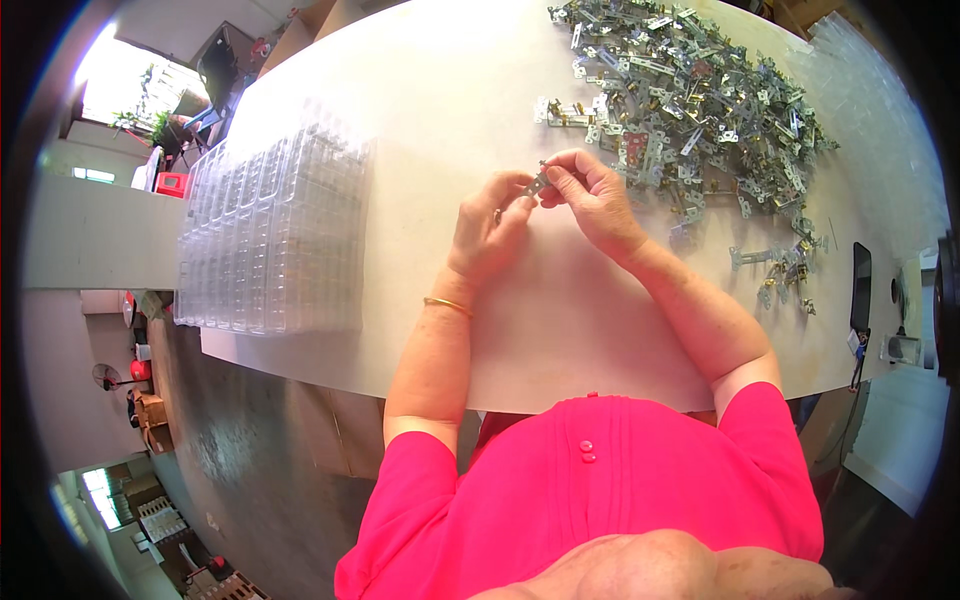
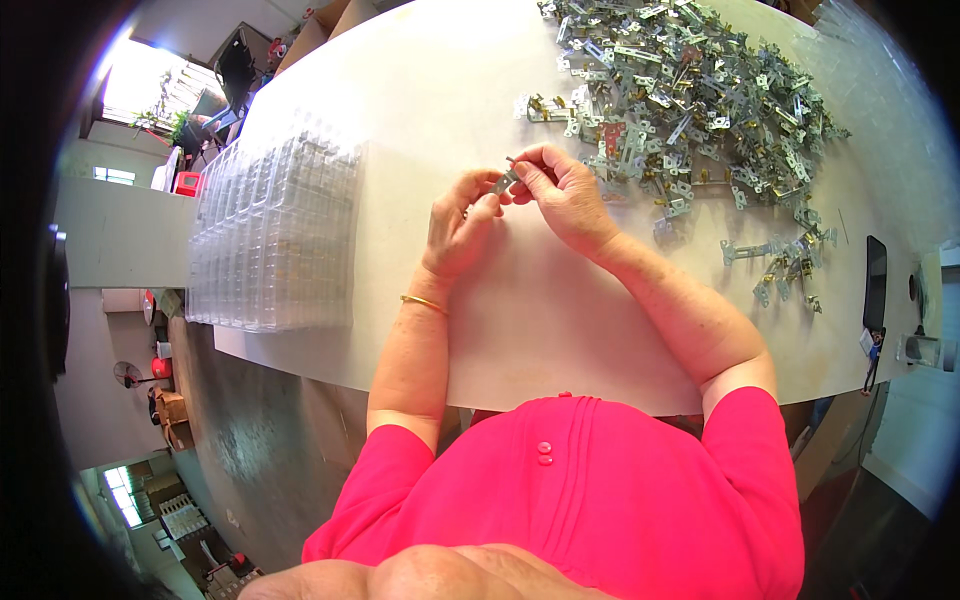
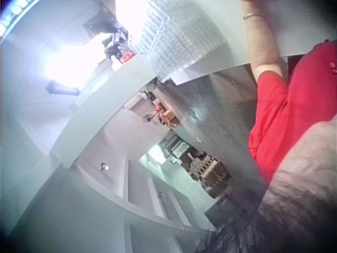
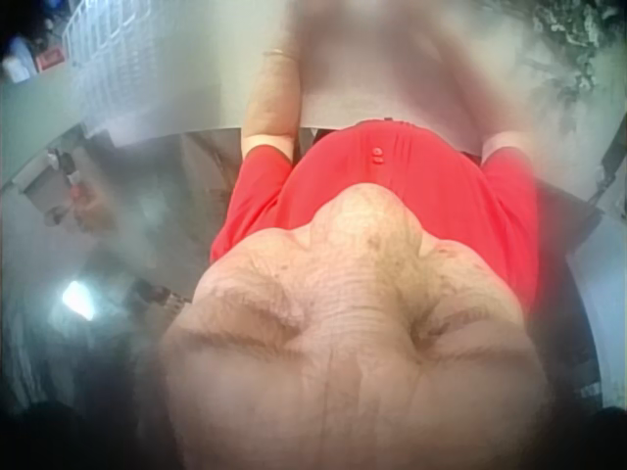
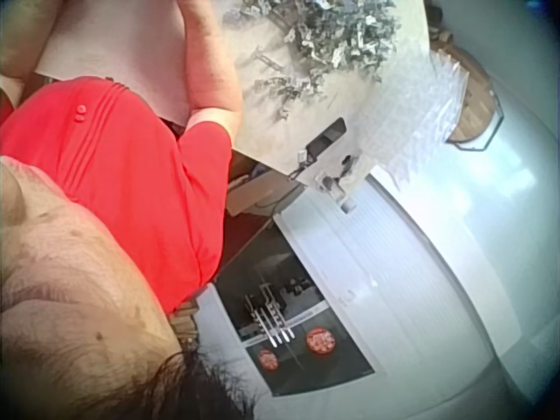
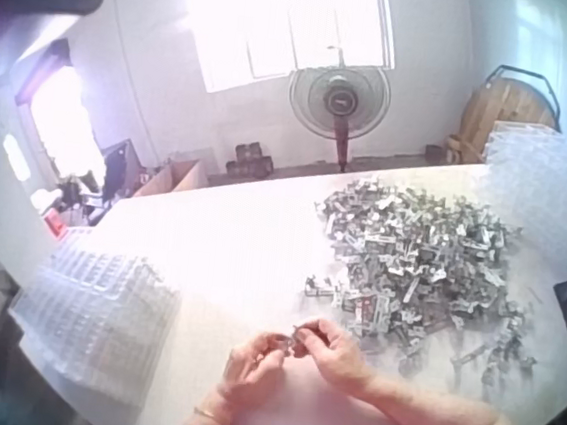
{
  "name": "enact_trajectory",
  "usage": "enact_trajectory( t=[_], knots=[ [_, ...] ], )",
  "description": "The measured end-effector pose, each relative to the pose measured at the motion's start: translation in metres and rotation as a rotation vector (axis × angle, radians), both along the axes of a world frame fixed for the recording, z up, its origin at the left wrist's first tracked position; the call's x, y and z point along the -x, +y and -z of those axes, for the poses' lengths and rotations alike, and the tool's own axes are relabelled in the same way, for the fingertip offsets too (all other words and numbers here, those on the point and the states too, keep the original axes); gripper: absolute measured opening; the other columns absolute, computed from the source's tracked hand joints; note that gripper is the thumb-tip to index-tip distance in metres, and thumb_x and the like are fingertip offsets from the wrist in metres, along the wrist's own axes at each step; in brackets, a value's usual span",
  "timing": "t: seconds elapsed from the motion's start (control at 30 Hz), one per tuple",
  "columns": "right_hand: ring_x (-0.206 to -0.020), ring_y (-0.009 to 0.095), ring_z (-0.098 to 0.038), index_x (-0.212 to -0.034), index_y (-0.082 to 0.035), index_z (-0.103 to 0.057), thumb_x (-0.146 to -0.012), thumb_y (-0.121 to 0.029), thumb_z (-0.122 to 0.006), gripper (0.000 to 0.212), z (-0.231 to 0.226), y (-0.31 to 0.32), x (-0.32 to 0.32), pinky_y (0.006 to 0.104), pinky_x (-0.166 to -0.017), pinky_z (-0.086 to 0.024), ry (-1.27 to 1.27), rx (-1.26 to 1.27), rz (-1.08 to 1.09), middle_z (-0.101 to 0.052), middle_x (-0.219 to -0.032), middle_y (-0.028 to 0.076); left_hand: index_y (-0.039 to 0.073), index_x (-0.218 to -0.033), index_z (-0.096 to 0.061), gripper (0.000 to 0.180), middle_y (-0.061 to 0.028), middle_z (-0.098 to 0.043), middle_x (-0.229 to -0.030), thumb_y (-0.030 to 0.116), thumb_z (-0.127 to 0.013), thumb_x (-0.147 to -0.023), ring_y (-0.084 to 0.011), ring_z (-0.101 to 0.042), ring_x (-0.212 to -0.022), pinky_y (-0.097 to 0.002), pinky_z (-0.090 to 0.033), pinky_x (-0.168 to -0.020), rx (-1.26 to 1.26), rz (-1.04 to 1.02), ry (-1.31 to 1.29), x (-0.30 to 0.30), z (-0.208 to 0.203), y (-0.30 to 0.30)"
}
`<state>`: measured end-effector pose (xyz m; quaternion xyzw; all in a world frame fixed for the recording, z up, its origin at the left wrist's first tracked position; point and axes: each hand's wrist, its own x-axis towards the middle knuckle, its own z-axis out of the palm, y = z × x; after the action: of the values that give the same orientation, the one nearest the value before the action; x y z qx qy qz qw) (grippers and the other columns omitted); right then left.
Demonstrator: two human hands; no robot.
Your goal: The person assembles metal hardware by inserting pins into metal brackets by hand and placing the assembled components into a plastic tray.
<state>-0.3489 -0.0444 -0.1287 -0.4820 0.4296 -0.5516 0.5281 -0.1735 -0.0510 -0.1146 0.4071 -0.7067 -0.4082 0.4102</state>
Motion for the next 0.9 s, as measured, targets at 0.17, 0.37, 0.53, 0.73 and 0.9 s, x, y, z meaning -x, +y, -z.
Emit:
enact_trajectory(
  t=[0.17, 0.37, 0.53, 0.73, 0.9],
  knots=[
    [-0.078, 0.009, -0.064, -0.102, -0.003, -0.062, -0.1, -0.015, -0.057, 0.013, -0.001, -0.002, 0.0, 0.0249, -0.072, -0.054, -0.01, 0.026, 0.037, -0.067, -0.086, 0.004, 0.0, -0.127, -0.059, 0.036, -0.0104, -0.069, -0.1, 0.014, -0.054, -0.094, -0.0137, -0.064, -0.081, -0.0268, -0.051, -0.074, -0.356, 0.22, 0.224, -0.011, 0.003, -0.005],
    [-0.075, 0.009, -0.062, -0.103, -0.005, -0.065, -0.098, -0.016, -0.061, 0.012, 0.003, -0.002, -0.001, 0.0237, -0.069, -0.052, -0.021, 0.07, 0.093, -0.066, -0.085, 0.001, 0.001, -0.132, -0.056, 0.038, -0.0135, -0.07, -0.106, 0.014, -0.057, -0.096, -0.0158, -0.066, -0.084, -0.0292, -0.052, -0.076, -0.515, 0.277, 0.368, -0.014, 0.006, -0.01],
    [-0.07, 0.007, -0.056, -0.101, -0.006, -0.069, -0.095, -0.012, -0.065, 0.009, -0.006, 0.007, -0.001, 0.0233, -0.062, -0.047, 0.307, 0.223, 0.166, -0.065, -0.079, 0.0, 0.001, -0.136, -0.052, 0.042, -0.0132, -0.068, -0.11, 0.014, -0.06, -0.096, -0.0181, -0.067, -0.09, -0.0313, -0.052, -0.081, -0.403, 0.197, 0.515, -0.01, 0.01, -0.015],
    [-0.079, 0.026, -0.068, -0.105, -0.004, -0.068, -0.093, -0.006, -0.062, 0.013, -0.011, 0.011, -0.006, 0.0357, -0.069, -0.053, 0.492, 0.426, 0.132, -0.07, -0.091, 0.012, 0.001, -0.136, -0.05, 0.046, -0.0102, -0.067, -0.11, 0.007, -0.065, -0.093, -0.0176, -0.065, -0.094, -0.0303, -0.051, -0.079, -0.314, 0.15, 0.51, -0.011, 0.015, -0.017],
    [-0.079, 0.032, -0.065, -0.104, -0.004, -0.066, -0.091, -0.004, -0.06, 0.014, -0.013, 0.014, -0.007, 0.0377, -0.07, -0.052, 0.564, 0.412, 0.158, -0.067, -0.089, 0.014, 0.003, -0.136, -0.05, 0.049, -0.009, -0.067, -0.109, 0.003, -0.068, -0.091, -0.0161, -0.065, -0.094, -0.0282, -0.051, -0.079, -0.306, 0.119, 0.449, -0.009, 0.015, -0.016]
  ],
)
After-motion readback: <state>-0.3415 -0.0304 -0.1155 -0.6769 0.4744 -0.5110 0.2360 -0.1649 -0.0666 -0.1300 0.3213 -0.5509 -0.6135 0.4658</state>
